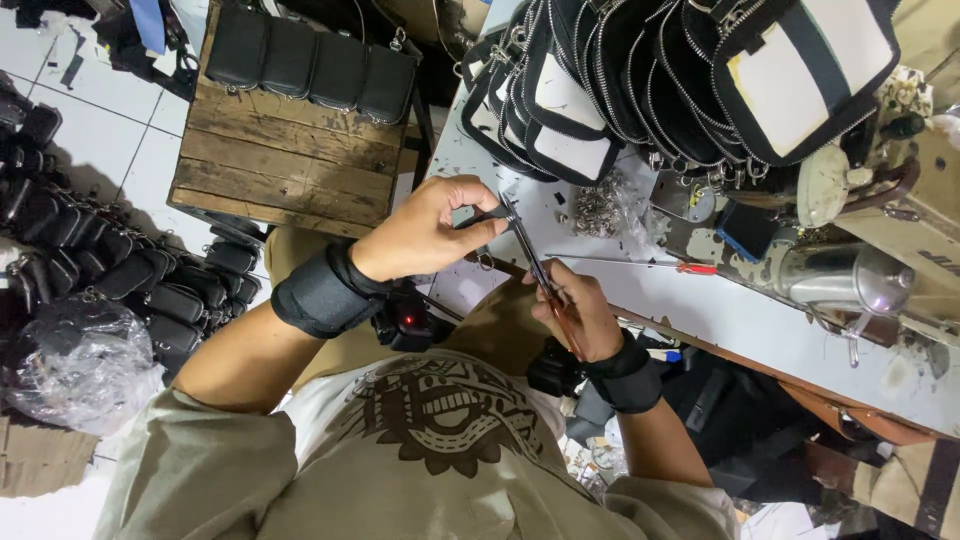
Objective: Attaching zipper sliders to leather pouches and testing the zipper mechanism
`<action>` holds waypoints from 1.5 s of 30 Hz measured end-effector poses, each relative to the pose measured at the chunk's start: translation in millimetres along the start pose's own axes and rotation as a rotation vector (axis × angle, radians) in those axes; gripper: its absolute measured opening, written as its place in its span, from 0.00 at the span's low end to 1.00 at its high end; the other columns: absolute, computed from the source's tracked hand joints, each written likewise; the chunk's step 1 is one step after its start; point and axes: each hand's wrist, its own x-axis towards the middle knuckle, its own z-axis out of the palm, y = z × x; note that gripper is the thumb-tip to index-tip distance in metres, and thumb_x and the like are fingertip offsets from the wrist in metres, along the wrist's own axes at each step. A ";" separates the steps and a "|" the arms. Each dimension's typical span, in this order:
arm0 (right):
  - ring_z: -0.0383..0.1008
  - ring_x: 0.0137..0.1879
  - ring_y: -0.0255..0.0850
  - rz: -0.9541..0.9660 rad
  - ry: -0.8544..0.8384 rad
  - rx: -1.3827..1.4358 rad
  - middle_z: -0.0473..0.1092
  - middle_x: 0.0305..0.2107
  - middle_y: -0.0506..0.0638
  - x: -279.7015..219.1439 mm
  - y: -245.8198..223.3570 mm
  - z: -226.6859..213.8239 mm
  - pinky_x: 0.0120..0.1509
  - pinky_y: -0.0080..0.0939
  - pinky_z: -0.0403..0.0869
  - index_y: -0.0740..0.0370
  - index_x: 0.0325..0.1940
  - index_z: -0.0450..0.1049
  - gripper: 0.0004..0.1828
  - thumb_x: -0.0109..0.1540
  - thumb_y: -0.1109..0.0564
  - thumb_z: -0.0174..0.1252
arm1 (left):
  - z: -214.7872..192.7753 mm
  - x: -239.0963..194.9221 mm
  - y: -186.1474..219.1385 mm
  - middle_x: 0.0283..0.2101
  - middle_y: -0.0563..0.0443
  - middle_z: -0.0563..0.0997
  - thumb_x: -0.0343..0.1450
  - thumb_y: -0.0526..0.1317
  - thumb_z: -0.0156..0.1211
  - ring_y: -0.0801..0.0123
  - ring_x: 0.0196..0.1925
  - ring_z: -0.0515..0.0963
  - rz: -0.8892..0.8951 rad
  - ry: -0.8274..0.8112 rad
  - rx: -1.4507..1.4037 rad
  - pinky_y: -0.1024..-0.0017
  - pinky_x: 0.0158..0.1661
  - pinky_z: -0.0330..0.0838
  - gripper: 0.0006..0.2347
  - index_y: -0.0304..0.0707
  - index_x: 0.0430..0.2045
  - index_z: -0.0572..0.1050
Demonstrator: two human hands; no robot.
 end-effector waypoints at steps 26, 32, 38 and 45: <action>0.70 0.23 0.38 0.213 0.128 -0.158 0.72 0.17 0.53 5.6 -18.2 -1.7 0.31 0.37 0.71 0.60 0.48 0.75 0.08 0.68 0.55 0.56 | -22.0 -5.6 42.4 0.26 0.48 0.77 0.76 0.29 0.55 0.77 0.28 0.72 0.219 0.126 -0.261 0.79 0.32 0.68 0.04 0.29 0.33 0.76; 0.76 0.24 0.40 0.092 0.258 0.055 0.73 0.18 0.56 46.8 -44.2 21.8 0.31 0.36 0.75 0.67 0.43 0.71 0.12 0.66 0.55 0.63 | -0.8 -8.7 40.9 0.28 0.46 0.79 0.75 0.29 0.56 0.73 0.29 0.72 0.277 0.102 -0.265 0.77 0.34 0.68 0.02 0.31 0.34 0.76; 0.78 0.38 0.42 0.004 0.371 0.260 0.74 0.30 0.59 67.7 -19.0 29.3 0.44 0.40 0.76 0.70 0.49 0.69 0.13 0.63 0.66 0.64 | 21.6 -18.2 45.8 0.32 0.48 0.77 0.74 0.29 0.57 0.66 0.35 0.75 0.398 0.028 -0.177 0.69 0.42 0.71 0.03 0.35 0.36 0.78; 0.78 0.43 0.47 0.077 0.400 0.348 0.71 0.31 0.55 78.5 -34.5 39.7 0.56 0.37 0.72 0.67 0.51 0.69 0.15 0.62 0.73 0.62 | 36.9 -28.6 31.4 0.36 0.48 0.78 0.74 0.29 0.58 0.63 0.42 0.76 0.508 -0.110 -0.189 0.64 0.47 0.72 0.05 0.37 0.39 0.78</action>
